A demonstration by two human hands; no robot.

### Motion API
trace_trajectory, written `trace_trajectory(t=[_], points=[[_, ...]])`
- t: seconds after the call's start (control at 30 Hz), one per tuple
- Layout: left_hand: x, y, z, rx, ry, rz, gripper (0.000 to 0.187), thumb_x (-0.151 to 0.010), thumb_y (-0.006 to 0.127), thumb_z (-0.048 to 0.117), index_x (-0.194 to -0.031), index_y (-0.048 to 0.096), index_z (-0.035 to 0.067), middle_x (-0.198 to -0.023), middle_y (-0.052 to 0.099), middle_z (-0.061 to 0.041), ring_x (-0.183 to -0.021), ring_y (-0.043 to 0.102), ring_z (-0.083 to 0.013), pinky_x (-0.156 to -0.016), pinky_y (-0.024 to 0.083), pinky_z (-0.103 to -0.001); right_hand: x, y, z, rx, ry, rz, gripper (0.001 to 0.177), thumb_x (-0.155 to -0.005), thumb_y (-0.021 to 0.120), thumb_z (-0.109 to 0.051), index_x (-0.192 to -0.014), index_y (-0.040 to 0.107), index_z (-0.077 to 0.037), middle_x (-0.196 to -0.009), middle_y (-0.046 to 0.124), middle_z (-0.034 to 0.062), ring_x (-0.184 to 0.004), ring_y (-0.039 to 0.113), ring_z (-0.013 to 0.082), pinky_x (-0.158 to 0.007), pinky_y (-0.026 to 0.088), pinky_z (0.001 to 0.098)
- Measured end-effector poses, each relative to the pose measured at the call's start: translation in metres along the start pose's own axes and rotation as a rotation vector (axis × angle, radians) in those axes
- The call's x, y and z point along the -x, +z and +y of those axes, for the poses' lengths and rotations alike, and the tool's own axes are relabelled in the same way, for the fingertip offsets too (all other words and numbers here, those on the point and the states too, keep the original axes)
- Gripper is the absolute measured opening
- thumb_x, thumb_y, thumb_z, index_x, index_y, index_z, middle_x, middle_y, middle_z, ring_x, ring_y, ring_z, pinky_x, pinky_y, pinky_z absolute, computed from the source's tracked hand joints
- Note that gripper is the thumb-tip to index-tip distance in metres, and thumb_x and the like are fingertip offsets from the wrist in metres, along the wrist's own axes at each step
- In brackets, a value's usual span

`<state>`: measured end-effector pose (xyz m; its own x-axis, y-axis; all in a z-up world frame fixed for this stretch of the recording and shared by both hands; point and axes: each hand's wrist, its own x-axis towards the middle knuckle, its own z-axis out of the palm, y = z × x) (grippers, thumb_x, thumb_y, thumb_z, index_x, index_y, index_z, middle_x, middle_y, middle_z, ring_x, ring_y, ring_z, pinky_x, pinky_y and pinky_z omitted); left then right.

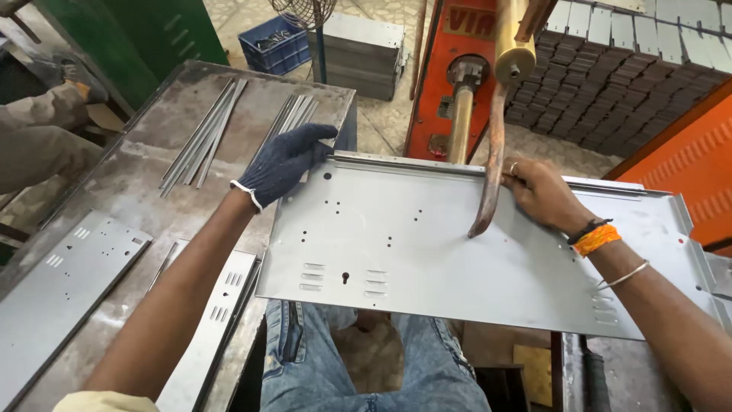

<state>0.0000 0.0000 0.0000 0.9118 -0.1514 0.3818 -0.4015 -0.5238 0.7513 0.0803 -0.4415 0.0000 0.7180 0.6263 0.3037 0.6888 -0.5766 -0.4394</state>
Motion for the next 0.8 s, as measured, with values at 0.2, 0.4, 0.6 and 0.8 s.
trace_trajectory(t=[0.2, 0.4, 0.6, 0.8], points=[[-0.006, 0.000, 0.032, -0.451, 0.079, -0.005, 0.036, -0.093, 0.069, 0.033, -0.123, 0.073, 0.013, -0.084, 0.077, -0.015, -0.086, 0.072, -0.0338, -0.082, 0.054, -0.046, 0.001, 0.007, 0.022, 0.094, 0.026, 0.008, 0.015, -0.097, 0.065, -0.010, -0.093, 0.068, 0.004, -0.084, 0.067, 0.0233, -0.080, 0.062, 0.0393, -0.076, 0.049, 0.0482], [-0.016, 0.013, 0.043, -0.719, -0.009, -0.174, 0.028, -0.092, 0.066, 0.037, -0.111, 0.077, 0.019, -0.092, 0.075, -0.017, -0.082, 0.070, -0.0401, -0.076, 0.053, -0.052, -0.001, 0.010, 0.016, 0.057, -0.014, 0.020, 0.014, -0.094, 0.064, -0.011, -0.099, 0.071, 0.000, -0.095, 0.073, 0.0208, -0.089, 0.069, 0.0364, -0.082, 0.055, 0.0454], [-0.016, 0.020, -0.005, -0.645, 0.104, -0.080, 0.020, -0.092, 0.065, 0.026, -0.106, 0.076, 0.017, -0.093, 0.074, -0.018, -0.087, 0.070, -0.0417, -0.077, 0.053, -0.053, 0.003, 0.000, 0.004, 0.133, -0.108, 0.038, 0.027, -0.100, 0.061, -0.022, -0.115, 0.071, -0.003, -0.108, 0.072, 0.0214, -0.101, 0.067, 0.0403, -0.087, 0.052, 0.0488], [-0.016, 0.021, -0.001, -0.609, 0.048, -0.087, 0.018, -0.095, 0.064, 0.028, -0.103, 0.074, 0.015, -0.089, 0.072, -0.020, -0.085, 0.069, -0.0432, -0.074, 0.052, -0.054, 0.069, -0.056, 0.069, 0.278, 0.145, -0.039, 0.033, -0.104, 0.055, -0.028, -0.125, 0.066, -0.005, -0.116, 0.071, 0.0174, -0.111, 0.066, 0.0362, -0.096, 0.052, 0.0456]])
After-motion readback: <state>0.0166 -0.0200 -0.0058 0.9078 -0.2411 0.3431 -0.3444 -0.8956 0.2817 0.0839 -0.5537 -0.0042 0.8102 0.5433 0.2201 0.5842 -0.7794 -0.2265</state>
